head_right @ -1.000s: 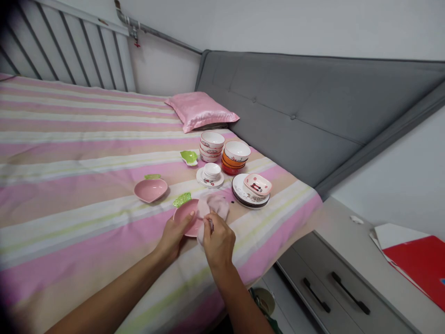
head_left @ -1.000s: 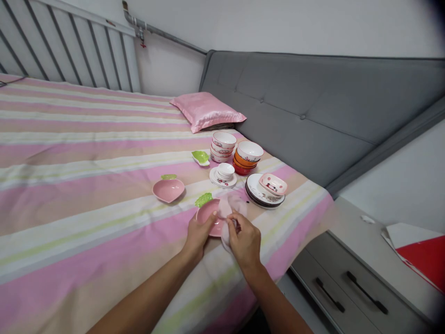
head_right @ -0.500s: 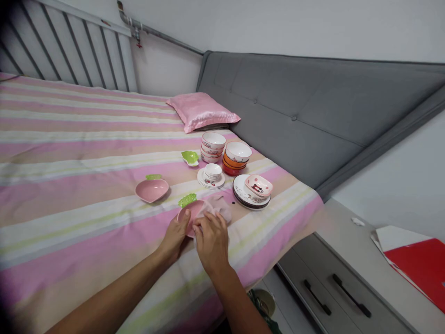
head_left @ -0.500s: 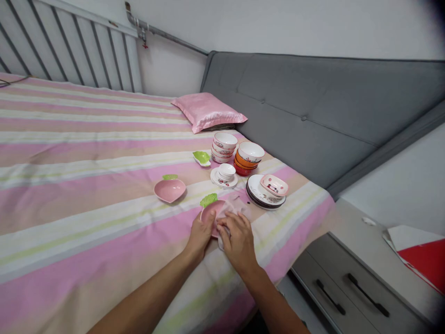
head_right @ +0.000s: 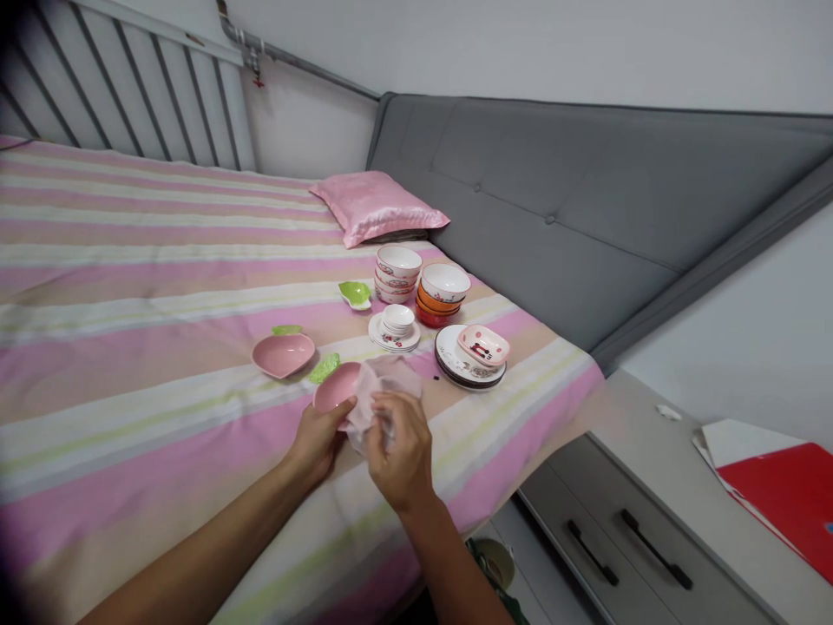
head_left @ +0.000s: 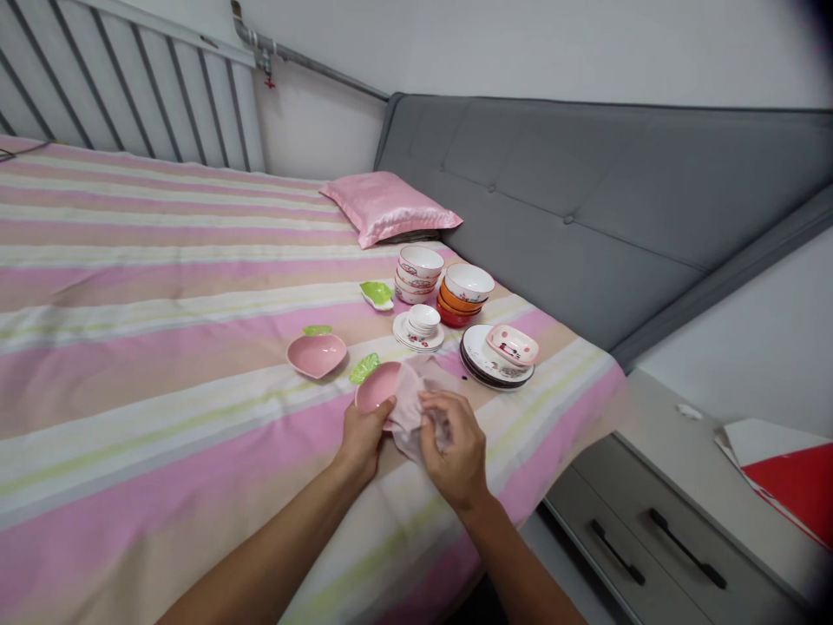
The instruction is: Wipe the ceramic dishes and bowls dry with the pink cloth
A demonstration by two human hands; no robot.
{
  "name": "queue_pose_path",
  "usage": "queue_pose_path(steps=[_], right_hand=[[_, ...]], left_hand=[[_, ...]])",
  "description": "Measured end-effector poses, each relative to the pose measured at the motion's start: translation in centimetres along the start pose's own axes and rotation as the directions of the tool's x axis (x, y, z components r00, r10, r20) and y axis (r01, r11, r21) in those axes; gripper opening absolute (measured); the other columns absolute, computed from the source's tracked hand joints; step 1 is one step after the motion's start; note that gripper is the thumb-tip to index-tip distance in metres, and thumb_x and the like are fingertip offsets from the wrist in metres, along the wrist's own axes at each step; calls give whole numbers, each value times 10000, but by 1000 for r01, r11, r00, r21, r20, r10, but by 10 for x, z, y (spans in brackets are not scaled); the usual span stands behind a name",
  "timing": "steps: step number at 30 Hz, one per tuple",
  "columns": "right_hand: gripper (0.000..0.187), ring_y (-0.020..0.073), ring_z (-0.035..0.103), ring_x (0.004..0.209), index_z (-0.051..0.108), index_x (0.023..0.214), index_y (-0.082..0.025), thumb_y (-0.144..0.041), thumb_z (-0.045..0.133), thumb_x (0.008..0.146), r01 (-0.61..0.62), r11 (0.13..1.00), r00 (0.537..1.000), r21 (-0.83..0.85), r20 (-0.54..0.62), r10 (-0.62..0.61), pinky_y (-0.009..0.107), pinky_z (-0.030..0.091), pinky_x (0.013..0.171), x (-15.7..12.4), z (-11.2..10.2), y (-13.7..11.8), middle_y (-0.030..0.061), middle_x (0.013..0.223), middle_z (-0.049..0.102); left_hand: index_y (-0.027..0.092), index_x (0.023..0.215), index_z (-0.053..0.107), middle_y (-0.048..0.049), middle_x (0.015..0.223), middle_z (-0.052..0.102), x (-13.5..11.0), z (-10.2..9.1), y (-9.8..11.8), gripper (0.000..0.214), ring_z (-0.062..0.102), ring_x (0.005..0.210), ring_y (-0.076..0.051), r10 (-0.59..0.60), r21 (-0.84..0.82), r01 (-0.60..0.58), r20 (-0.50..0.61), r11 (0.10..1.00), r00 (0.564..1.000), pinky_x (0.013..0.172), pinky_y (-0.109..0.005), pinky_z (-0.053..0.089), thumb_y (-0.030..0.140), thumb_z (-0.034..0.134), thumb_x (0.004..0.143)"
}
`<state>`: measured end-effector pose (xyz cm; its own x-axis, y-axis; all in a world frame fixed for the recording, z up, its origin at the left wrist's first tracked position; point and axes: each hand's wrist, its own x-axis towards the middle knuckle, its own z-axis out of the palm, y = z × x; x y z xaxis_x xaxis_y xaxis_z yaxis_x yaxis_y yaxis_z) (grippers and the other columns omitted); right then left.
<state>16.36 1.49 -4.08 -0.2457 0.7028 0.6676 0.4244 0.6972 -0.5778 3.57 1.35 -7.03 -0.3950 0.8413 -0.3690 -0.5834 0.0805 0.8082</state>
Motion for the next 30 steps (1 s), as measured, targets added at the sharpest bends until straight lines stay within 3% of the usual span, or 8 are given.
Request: queue_pose_path(steps=[4, 10, 16, 19, 23, 26, 28, 30], right_hand=[[221, 213, 601, 832, 538, 956, -178, -148, 473, 747, -282, 956, 959, -86, -47, 279, 368, 492, 758, 1, 0, 13, 87, 917, 636], [255, 181, 630, 799, 508, 993, -185, -250, 539, 749, -388, 920, 912, -45, 125, 391, 297, 492, 720, 0, 4, 21, 73, 949, 653], [255, 156, 613, 456, 480, 992, -206, -411, 370, 885, -656, 755, 709, -6, 339, 619, 247, 447, 492, -2, 3, 28, -13, 593, 646], [324, 164, 588, 397, 456, 1050, -192, -454, 384, 873, -713, 701, 664, -4, 320, 676, 239, 409, 430, -1, 0, 36, -26, 536, 624], [396, 167, 565, 419, 510, 1074, -165, -460, 500, 809, -658, 731, 703, -179, 202, 682, 237, 374, 452, -2, -4, 44, -26, 483, 592], [189, 155, 548, 461, 584, 720, -205, -391, 569, 753, -512, 800, 749, -314, 293, 595, 222, 332, 471, -3, -3, 46, -23, 452, 550], [248, 146, 527, 476, 504, 556, -212, -362, 561, 745, -455, 825, 761, -335, 336, 555, 218, 311, 484, -2, -4, 44, -24, 452, 526], [278, 144, 505, 488, 461, 534, -213, -365, 529, 756, -453, 824, 795, -340, 265, 546, 223, 303, 502, 3, -7, 39, -21, 471, 517]], left_hand=[[81, 772, 651, -98, 690, 699, 7, -3, 5, 299, 651, 593, -203, 7, -34, -9, -51, 999, 999, 594, -337, 527, 246, 773, 555], [81, 760, 645, -93, 668, 687, 15, -8, 15, 270, 648, 560, -200, 9, -62, -15, -94, 998, 996, 551, -328, 528, 204, 764, 551], [79, 752, 638, -82, 643, 675, 14, -8, 19, 278, 635, 544, -190, 38, -58, -42, -68, 997, 997, 532, -310, 511, 213, 767, 545], [80, 747, 636, -76, 634, 671, 11, -8, 19, 287, 627, 539, -186, 40, -45, -42, -36, 998, 999, 528, -305, 501, 227, 772, 542], [80, 735, 627, -73, 630, 671, 8, -7, 19, 279, 614, 528, -169, 30, -22, -31, -29, 999, 999, 527, -291, 494, 212, 774, 537], [78, 752, 630, -86, 649, 678, 8, -7, 20, 284, 621, 538, -179, 21, -10, -21, -21, 1000, 1000, 530, -300, 497, 216, 769, 546], [72, 766, 633, -100, 664, 683, 9, -8, 19, 290, 630, 550, -194, 17, 1, -17, -15, 1000, 1000, 538, -315, 502, 219, 765, 554], [66, 786, 637, -113, 688, 689, 11, -9, 19, 297, 638, 568, -202, 21, 12, -21, -16, 1000, 1000, 557, -326, 508, 221, 761, 565]])
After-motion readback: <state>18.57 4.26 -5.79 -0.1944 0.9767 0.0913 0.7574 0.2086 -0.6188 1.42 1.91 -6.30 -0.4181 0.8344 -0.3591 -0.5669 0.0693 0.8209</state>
